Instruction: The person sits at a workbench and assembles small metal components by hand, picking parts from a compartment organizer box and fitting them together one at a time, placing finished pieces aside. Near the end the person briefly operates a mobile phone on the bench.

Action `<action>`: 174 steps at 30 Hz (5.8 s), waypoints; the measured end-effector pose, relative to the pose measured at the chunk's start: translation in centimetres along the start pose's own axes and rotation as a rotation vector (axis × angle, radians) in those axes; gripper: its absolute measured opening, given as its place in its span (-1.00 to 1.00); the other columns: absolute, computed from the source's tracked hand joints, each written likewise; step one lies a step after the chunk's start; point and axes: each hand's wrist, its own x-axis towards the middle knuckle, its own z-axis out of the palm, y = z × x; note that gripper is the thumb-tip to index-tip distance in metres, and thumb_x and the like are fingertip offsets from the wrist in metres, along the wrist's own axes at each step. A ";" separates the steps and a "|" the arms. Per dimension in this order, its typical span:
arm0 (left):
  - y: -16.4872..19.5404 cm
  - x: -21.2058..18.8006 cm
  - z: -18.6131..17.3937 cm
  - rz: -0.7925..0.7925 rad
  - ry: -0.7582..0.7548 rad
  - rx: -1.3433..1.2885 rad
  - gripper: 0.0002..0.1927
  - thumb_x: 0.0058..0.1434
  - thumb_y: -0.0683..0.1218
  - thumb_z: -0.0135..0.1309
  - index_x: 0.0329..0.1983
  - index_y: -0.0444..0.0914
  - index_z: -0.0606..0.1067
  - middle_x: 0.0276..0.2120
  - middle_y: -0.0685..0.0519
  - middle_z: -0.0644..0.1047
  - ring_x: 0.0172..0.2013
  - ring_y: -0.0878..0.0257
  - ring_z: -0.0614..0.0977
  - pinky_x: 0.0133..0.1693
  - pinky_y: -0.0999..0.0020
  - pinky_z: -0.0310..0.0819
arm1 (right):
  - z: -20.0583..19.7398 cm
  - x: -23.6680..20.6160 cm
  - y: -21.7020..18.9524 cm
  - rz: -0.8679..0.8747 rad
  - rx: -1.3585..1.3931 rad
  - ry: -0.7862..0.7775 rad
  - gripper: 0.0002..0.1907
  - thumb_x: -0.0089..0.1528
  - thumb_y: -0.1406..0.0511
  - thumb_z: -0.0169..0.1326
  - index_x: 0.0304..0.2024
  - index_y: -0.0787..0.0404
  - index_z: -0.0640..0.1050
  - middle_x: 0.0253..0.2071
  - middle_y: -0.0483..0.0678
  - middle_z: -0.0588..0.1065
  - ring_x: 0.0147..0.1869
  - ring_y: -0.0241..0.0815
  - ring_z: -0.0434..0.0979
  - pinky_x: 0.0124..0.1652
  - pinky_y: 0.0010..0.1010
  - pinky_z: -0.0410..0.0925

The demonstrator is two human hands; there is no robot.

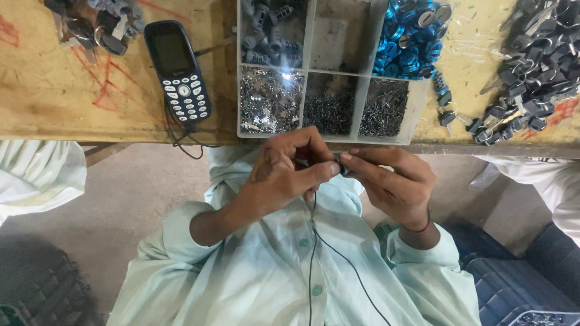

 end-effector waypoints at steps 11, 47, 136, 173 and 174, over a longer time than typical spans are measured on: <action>0.4 -0.2 0.3 0.026 0.054 -0.020 -0.81 0.26 -0.13 0.24 -0.24 -0.33 0.49 -0.43 0.08 0.58 -0.53 0.43 0.59 -0.48 0.51 0.53 | 1.1 0.3 -0.6 0.040 -0.040 0.164 -0.62 0.06 0.52 0.41 -0.08 0.22 0.67 -0.11 0.00 0.58 -0.07 -0.15 0.63 -0.09 -0.40 0.49; 0.6 1.4 -5.1 0.776 0.031 0.482 -0.71 0.31 -0.39 0.20 0.01 -0.25 0.48 -0.05 -0.05 0.65 -0.14 0.21 0.73 -0.09 0.38 0.67 | -1.3 10.8 1.9 0.327 -0.396 0.184 -0.91 0.46 0.49 0.13 -0.09 0.31 0.46 -0.14 -0.01 0.54 -0.16 -0.09 0.62 -0.23 -0.31 0.41; 3.6 -4.3 -0.8 0.484 0.039 0.338 -0.74 0.25 -0.21 0.26 0.00 -0.33 0.57 -0.15 -0.04 0.65 -0.15 0.17 0.68 -0.07 0.32 0.56 | -0.2 7.9 -9.4 0.325 -0.177 -0.318 -0.32 -0.01 0.19 0.42 0.06 0.28 0.40 -0.15 0.13 0.52 -0.19 0.07 0.61 -0.27 -0.17 0.47; 8.0 -4.7 -5.5 0.623 0.472 0.941 -0.81 0.28 -0.31 0.23 -0.06 -0.30 0.57 -0.24 -0.06 0.62 -0.29 0.14 0.68 -0.27 0.31 0.53 | 2.3 7.7 -2.0 0.482 0.301 0.041 -0.98 0.34 0.47 0.17 -0.18 0.34 0.57 -0.17 -0.11 0.46 -0.32 -0.43 0.42 -0.36 -0.56 0.28; 8.1 -4.7 -5.4 0.628 0.474 0.913 -0.82 0.29 -0.32 0.23 -0.07 -0.29 0.57 -0.24 -0.04 0.62 -0.29 0.17 0.69 -0.27 0.34 0.54 | 2.3 7.6 -1.8 0.536 0.411 0.056 -0.98 0.37 0.46 0.14 -0.18 0.34 0.55 -0.16 -0.13 0.44 -0.35 -0.45 0.42 -0.40 -0.59 0.27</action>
